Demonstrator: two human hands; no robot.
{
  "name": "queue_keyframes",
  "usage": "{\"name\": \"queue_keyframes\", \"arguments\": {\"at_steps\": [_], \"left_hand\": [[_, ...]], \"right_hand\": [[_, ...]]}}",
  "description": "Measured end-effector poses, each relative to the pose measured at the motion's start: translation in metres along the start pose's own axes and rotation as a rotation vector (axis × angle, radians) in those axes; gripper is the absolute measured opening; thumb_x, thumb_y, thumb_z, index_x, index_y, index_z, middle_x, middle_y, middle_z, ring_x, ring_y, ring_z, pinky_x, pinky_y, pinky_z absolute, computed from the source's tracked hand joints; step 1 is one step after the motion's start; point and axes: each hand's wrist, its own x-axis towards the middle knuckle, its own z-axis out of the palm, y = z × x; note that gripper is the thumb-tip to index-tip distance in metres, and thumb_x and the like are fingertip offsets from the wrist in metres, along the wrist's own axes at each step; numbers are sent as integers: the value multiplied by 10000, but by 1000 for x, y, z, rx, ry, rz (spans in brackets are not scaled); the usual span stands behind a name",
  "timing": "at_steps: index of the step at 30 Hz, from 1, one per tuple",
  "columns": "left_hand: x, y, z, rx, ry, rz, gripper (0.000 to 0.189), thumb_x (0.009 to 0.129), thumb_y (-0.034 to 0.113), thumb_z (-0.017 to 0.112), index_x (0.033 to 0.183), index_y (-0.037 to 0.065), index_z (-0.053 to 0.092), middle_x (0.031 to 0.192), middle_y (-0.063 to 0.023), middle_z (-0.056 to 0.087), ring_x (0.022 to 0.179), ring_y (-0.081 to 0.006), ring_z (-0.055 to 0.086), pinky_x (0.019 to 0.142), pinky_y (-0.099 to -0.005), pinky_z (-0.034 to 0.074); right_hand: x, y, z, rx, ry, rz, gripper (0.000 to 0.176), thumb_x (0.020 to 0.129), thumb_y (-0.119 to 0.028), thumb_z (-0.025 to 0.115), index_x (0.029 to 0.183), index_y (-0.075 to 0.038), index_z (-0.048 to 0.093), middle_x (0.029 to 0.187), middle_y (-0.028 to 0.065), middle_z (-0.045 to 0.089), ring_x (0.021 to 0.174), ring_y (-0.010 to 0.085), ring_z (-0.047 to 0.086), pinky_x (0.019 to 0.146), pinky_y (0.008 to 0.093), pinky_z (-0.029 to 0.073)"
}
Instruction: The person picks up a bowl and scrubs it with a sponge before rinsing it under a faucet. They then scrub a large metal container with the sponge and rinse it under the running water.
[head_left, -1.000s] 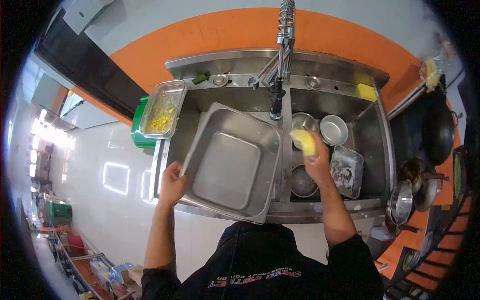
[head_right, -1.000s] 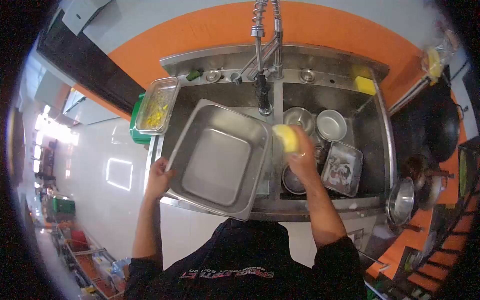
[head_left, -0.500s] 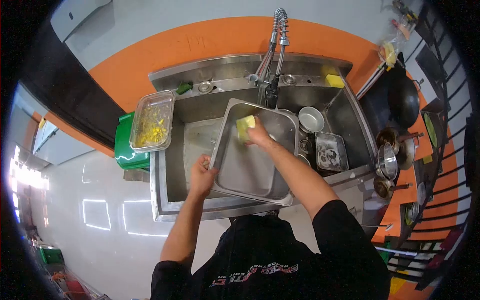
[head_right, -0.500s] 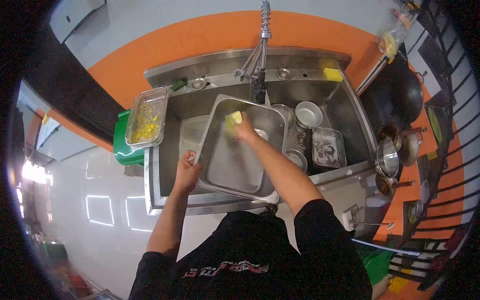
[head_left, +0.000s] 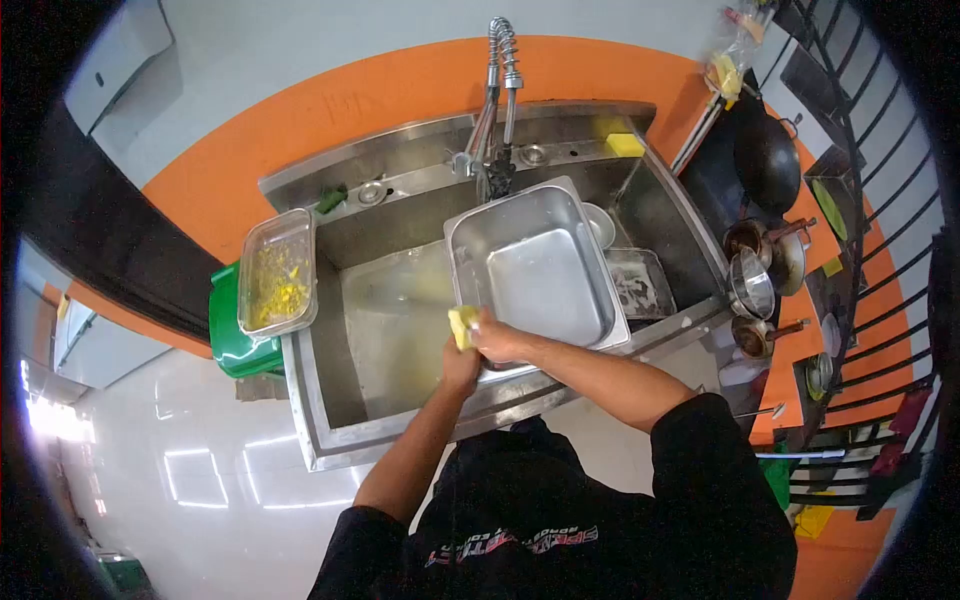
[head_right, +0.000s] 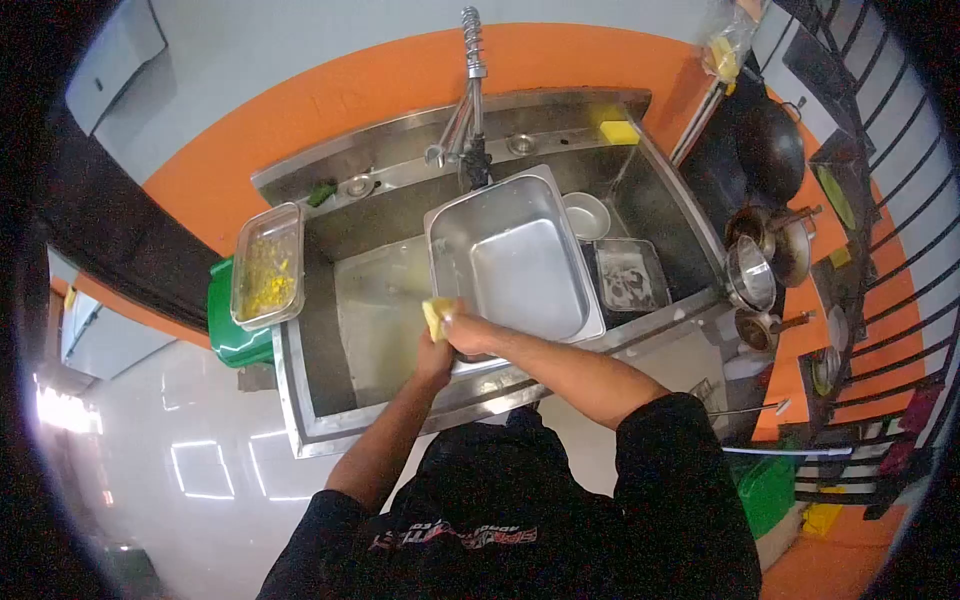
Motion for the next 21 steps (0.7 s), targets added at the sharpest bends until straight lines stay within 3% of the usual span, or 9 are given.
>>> {"name": "queue_keyframes", "arguments": {"at_steps": [3, 5, 7, 8, 11, 13, 17, 19, 21], "left_hand": [[16, -35, -13, 241, -50, -36, 418, 804, -58, 552, 1212, 19, 496, 1018, -91, 617, 843, -184, 626, 698, -320, 519], [21, -52, -15, 284, -49, 106, 456, 778, -83, 563, 1219, 2, 483, 1028, -96, 616, 845, -197, 627, 702, -330, 521], [14, -27, 3, 279, -46, 44, 464, 775, -87, 558, 1224, -4, 472, 1054, -102, 610, 883, -210, 626, 728, -335, 525], [17, -25, 5, 274, -102, 56, 493, 757, -63, 568, 1237, -4, 471, 1050, -103, 609, 915, -196, 612, 763, -335, 509], [31, -30, -2, 358, -165, 108, 511, 748, -15, 581, 1244, -12, 459, 1053, -133, 608, 958, -213, 602, 811, -354, 494], [38, -35, -1, 488, -155, 174, 494, 764, 33, 585, 1233, -27, 439, 1067, -192, 605, 980, -275, 611, 834, -394, 494], [31, -18, 9, 643, -125, 195, 555, 757, 67, 589, 1262, -34, 381, 1113, -247, 583, 1034, -351, 598, 872, -421, 480], [27, -8, 13, 698, -161, 157, 570, 761, 76, 592, 1267, -44, 359, 1091, -257, 591, 1017, -366, 605, 866, -433, 482], [20, -6, 19, 764, -200, 112, 586, 764, 84, 596, 1271, -53, 337, 1069, -266, 598, 1000, -381, 613, 860, -444, 483]], "right_hand": [[-13, 3, -18, 239, 60, 11, 472, 907, -218, 526, 1216, 101, 365, 1127, 317, 564, 1017, 405, 606, 873, 483, 467], [10, 10, -26, 182, 189, -240, 466, 889, -178, 542, 1245, 74, 376, 1078, 284, 600, 968, 398, 628, 825, 485, 489], [71, 42, -24, 141, 630, -104, 479, 864, -148, 572, 1281, 19, 403, 1064, 247, 628, 990, 374, 628, 823, 467, 493], [71, 45, -27, 155, 628, -94, 479, 864, -148, 572, 1281, 19, 403, 1064, 247, 628, 990, 374, 628, 823, 467, 493], [53, 38, -42, 129, 549, 56, 506, 853, -158, 573, 1317, -26, 419, 1110, 230, 630, 1011, 370, 623, 849, 454, 484], [22, 49, -31, 288, -242, 29, 501, 850, -112, 513, 1333, -25, 412, 1133, 237, 625, 1059, 394, 599, 896, 445, 465], [25, 48, -28, 376, -142, -141, 537, 863, -85, 472, 1383, 8, 373, 1148, 298, 584, 1090, 440, 562, 912, 474, 467], [65, 47, -35, 78, 690, -230, 567, 841, -49, 425, 1401, -5, 349, 1238, 288, 553, 1157, 407, 544, 1007, 439, 413], [101, 68, -42, 62, 774, -209, 553, 857, -70, 439, 1396, 15, 354, 1206, 302, 553, 1104, 427, 558, 996, 449, 424]]}}
